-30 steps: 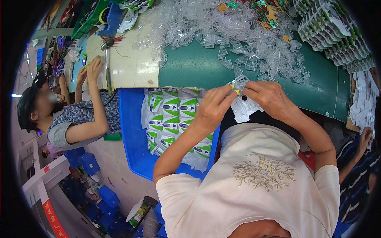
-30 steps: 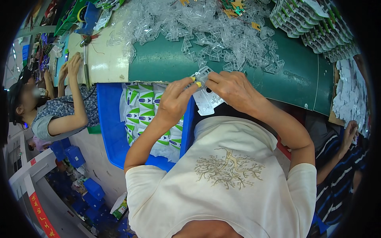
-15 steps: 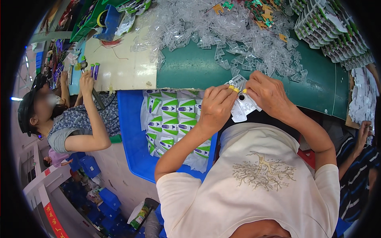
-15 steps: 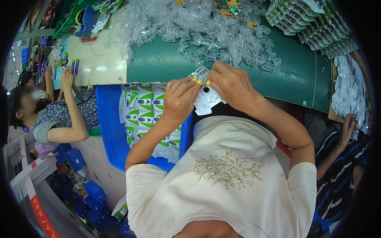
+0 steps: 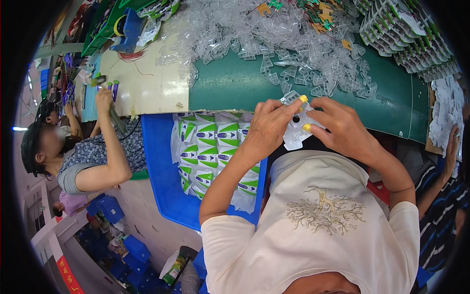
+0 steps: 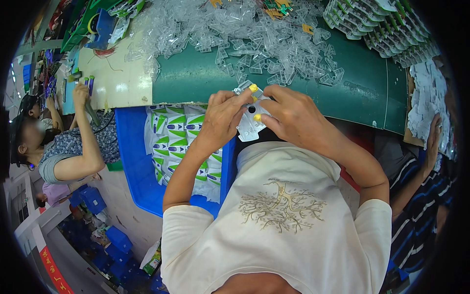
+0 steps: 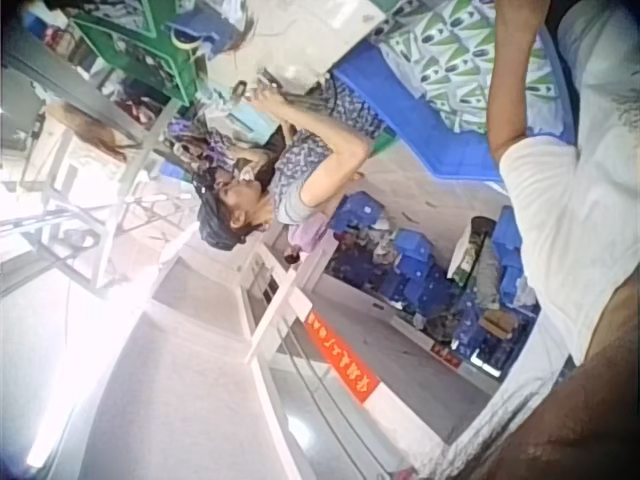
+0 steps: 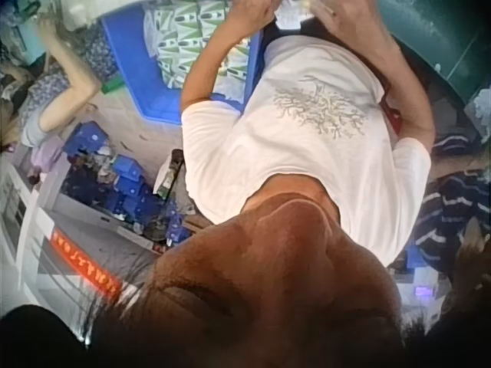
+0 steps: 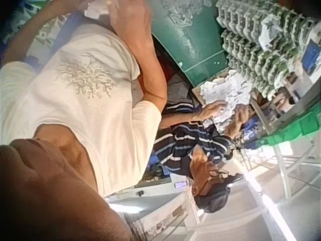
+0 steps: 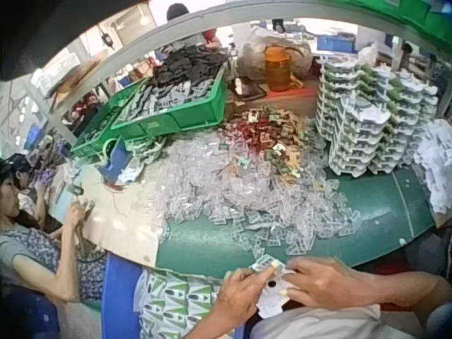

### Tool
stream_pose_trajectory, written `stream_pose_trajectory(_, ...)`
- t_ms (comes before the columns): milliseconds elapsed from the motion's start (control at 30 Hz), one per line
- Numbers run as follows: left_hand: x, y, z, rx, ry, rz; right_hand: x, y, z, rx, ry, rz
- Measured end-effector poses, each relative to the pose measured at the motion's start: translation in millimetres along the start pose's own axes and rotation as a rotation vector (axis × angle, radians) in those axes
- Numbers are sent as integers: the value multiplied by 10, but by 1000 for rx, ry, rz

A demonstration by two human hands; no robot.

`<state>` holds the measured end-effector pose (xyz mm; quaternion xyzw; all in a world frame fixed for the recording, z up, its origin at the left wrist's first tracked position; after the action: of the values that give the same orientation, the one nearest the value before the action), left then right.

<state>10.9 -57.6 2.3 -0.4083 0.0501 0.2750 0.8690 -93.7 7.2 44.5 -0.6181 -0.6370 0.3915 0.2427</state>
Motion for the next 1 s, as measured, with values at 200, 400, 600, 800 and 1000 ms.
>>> stream_pose_trajectory(200, -23, 16, 16, -17, -27, -36, 87, -120, -16, -386, 58, 65)
stream_pose_trajectory(400, 3, 23, 23, -6, -55, 40, 210, -45, -28, -462, 117, 144)
stream_pose_trajectory(600, 23, 18, 13, 7, -53, 56, 238, -120, -64, -68, -40, 276)
stream_pose_trajectory(800, 21, 29, 10, 26, -68, 31, 282, 120, -144, -114, -13, 266)
stream_pose_trajectory(1000, 37, 41, -82, 116, -106, -5, 226, 423, -220, -112, 41, 120)
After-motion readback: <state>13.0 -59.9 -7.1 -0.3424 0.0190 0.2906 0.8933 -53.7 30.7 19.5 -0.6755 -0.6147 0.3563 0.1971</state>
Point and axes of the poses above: each hand's wrist, its own x-axis away from the middle knuckle, its own y-axis out of the palm, z = x × y, the point moved 9 cm from there along -x, towards the middle knuckle, and after that the axes turned 3 degrees about -y, right-handed, at the moved point
